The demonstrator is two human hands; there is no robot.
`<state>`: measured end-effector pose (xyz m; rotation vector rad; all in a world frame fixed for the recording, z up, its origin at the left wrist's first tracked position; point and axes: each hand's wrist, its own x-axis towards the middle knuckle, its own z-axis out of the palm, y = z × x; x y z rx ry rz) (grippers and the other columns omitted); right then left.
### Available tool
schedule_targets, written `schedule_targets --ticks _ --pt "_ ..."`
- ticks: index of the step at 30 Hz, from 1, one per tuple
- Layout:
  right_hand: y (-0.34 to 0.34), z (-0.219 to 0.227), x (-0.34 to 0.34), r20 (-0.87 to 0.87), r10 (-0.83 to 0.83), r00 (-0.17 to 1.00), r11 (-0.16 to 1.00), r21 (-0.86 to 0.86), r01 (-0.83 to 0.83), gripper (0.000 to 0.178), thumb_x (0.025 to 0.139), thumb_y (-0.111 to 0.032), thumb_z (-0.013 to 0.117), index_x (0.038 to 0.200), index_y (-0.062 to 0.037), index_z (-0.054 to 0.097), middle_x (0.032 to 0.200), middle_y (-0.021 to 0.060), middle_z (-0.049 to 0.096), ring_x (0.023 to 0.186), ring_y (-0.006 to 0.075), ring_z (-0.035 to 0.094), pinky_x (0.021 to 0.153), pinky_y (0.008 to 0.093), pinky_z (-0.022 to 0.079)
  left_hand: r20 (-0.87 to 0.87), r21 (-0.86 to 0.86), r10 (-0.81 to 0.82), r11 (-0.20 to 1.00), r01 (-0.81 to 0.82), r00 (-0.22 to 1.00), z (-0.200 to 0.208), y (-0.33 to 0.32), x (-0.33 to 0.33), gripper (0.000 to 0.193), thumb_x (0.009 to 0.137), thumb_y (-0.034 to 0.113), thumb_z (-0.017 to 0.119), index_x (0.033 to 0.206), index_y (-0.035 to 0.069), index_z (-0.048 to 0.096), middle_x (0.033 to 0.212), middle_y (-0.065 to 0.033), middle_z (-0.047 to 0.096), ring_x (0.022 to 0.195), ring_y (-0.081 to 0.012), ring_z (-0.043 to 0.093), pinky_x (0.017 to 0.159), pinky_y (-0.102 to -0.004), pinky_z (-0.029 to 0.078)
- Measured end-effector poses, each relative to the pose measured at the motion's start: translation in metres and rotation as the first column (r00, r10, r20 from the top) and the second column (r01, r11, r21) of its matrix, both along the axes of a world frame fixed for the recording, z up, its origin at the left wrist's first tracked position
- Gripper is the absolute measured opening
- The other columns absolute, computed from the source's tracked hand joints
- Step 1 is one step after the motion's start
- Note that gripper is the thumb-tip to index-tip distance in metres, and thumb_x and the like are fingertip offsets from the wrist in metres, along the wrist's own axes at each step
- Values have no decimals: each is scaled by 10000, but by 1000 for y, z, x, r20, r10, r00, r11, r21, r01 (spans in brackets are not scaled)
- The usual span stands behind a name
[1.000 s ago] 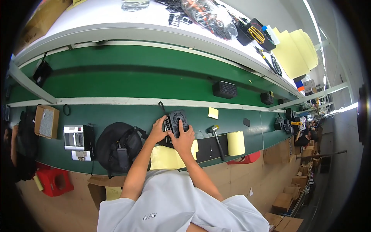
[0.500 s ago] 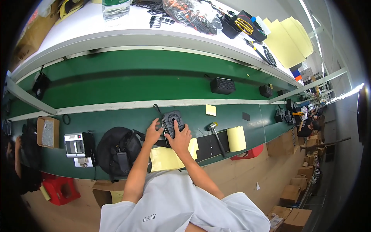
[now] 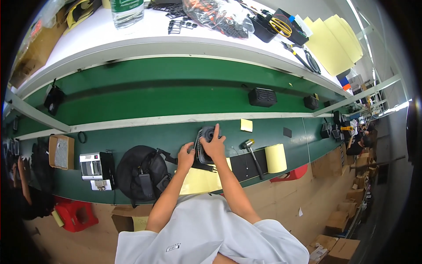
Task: Assembling and inspecting electronic components on a production line.
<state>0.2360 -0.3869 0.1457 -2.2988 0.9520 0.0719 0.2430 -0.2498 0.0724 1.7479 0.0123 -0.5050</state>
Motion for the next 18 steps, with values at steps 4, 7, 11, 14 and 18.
schedule_targets --ticks 4,7,11,14,18 --pt "-28 19 15 -210 -172 963 984 -89 156 845 797 -540 595 1427 -49 318 1334 421 328 1032 567 562 904 515 487 221 184 -2 982 -40 975 13 3 -6 363 905 204 567 1206 1 574 1204 -253 589 1103 -409 557 971 -434 427" --pt "-78 -15 3 -124 -133 983 942 -325 87 681 879 -521 497 1263 39 444 1310 356 438 1060 534 569 923 495 482 20 239 10 971 -15 1000 34 -28 -15 517 970 353 451 1327 -21 464 1225 -315 573 1146 -474 541 973 -478 422" --pt "-84 -12 -2 -243 -55 968 995 -91 34 613 972 -465 324 1254 55 485 1240 307 559 1098 453 588 952 488 465 150 226 207 945 -237 967 36 -60 -2 518 969 366 458 1288 -41 493 1175 -309 600 1102 -480 561 939 -481 443" --pt "-96 -2 -6 -413 100 905 995 68 -78 637 974 -488 299 1258 42 509 1242 294 566 1085 478 584 962 514 449 304 255 156 937 -238 940 31 -62 24 464 963 367 480 1197 -29 549 1107 -282 625 1032 -465 584 889 -488 462" --pt "-76 -27 -15 266 -131 955 972 -154 176 420 917 -333 444 1208 -86 621 1258 239 557 1039 441 608 912 496 488 424 566 -76 800 -199 902 29 -68 49 344 963 349 490 986 15 571 976 -222 601 913 -431 598 779 -517 474"
